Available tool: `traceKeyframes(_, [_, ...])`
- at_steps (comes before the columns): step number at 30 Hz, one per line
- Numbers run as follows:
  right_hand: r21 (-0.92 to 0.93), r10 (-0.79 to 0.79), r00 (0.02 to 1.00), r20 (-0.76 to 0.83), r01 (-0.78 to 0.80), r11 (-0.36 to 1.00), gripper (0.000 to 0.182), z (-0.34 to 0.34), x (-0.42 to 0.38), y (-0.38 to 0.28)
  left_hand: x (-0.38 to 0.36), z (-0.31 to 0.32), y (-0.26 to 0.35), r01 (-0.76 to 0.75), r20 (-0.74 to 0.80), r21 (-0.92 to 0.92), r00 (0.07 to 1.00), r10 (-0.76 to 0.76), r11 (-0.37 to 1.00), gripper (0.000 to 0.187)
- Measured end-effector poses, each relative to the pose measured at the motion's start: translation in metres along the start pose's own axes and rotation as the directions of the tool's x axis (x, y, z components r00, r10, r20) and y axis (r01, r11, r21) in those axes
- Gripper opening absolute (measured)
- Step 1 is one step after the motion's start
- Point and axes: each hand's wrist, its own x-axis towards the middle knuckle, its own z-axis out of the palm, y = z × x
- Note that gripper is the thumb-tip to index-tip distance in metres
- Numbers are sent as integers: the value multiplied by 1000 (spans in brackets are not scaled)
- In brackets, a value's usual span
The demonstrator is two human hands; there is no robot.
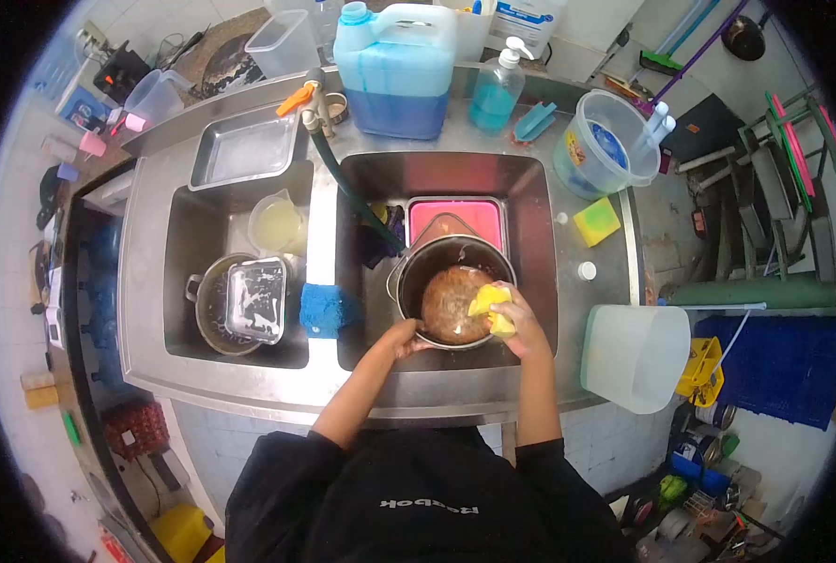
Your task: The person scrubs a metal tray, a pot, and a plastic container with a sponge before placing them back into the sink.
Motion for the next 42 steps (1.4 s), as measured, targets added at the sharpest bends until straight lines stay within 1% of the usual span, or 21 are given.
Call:
traceKeyframes(3, [26,-26,999,19,26,999,39,19,0,-5,38,-24,4,249,148,-195,964,-222,949,48])
traceKeyframes(4, [73,-18,1000,-1,18,997,39,26,-1,-6,42,-23,10,261,76,-273,965,-250,926,47])
traceKeyframes(7, [250,31,999,-17,-26,968,37,29,-3,-4,52,-17,24,205,49,-336,979,-200,919,47])
traceKeyframes(9, [406,110,994,-18,-94,909,36,27,-8,-4,54,-11,30,22,75,-305,997,1,952,44])
traceKeyframes(11, [446,90,995,51,-103,889,35,12,-12,3,57,-4,45,143,45,-478,989,-139,866,40])
traceKeyframes(14, [489,30,998,52,-52,871,35,13,-24,-2,67,4,47,10,129,-419,990,49,908,36])
traceKeyframes(16, [486,-7,1000,-20,16,874,39,9,-26,7,78,7,44,84,124,-461,992,-30,883,34])
traceKeyframes(17, [522,-29,998,52,-3,853,40,10,-29,8,77,-1,34,-330,311,315,922,232,890,29])
traceKeyframes(18, [580,-39,997,65,-6,814,41,9,-30,13,77,-8,24,-600,464,777,752,469,192,24])
traceKeyframes(19, [576,-106,994,28,71,815,42,2,-19,28,46,12,20,-614,439,693,775,455,378,22])
traceKeyframes(20, [673,-62,968,243,-122,730,35,-7,-11,36,10,39,16,-604,413,580,797,441,547,21])
traceKeyframes(21, [619,-59,981,184,-69,783,32,-2,-12,34,34,26,20,-408,434,232,856,282,883,21])
traceKeyframes(22, [553,-91,956,280,-83,829,35,16,-47,9,57,13,22,-58,443,-138,889,114,989,21])
traceKeyframes(24, [575,-163,980,113,69,815,42,17,-25,24,159,-57,30,-278,352,159,912,209,947,26])
traceKeyframes(26, [511,-246,965,92,166,843,45,8,-18,36,155,28,5,-468,302,568,884,358,677,26])
traceKeyframes(29, [35,-693,720,47,692,721,48,-8,-41,25,137,134,-35,-524,373,723,845,383,450,25])
traceKeyframes(31, [-391,-889,415,192,864,319,52,-28,-49,25,135,168,-51,-547,425,753,828,365,365,25])
traceKeyframes(33, [-648,-871,181,458,738,-188,55,-49,-52,36,131,189,-65,-554,448,767,824,348,323,25])
traceKeyframes(39, [-188,-877,454,157,886,425,27,-61,-34,62,125,203,-79,-550,458,797,820,343,250,24])
traceKeyframes(41, [-14,-706,708,-1,706,708,38,-49,-47,53,124,202,-78,-549,458,803,818,348,234,24])
traceKeyframes(42, [180,-467,877,-108,480,859,52,-33,-65,38,122,202,-78,-549,457,803,817,353,232,24])
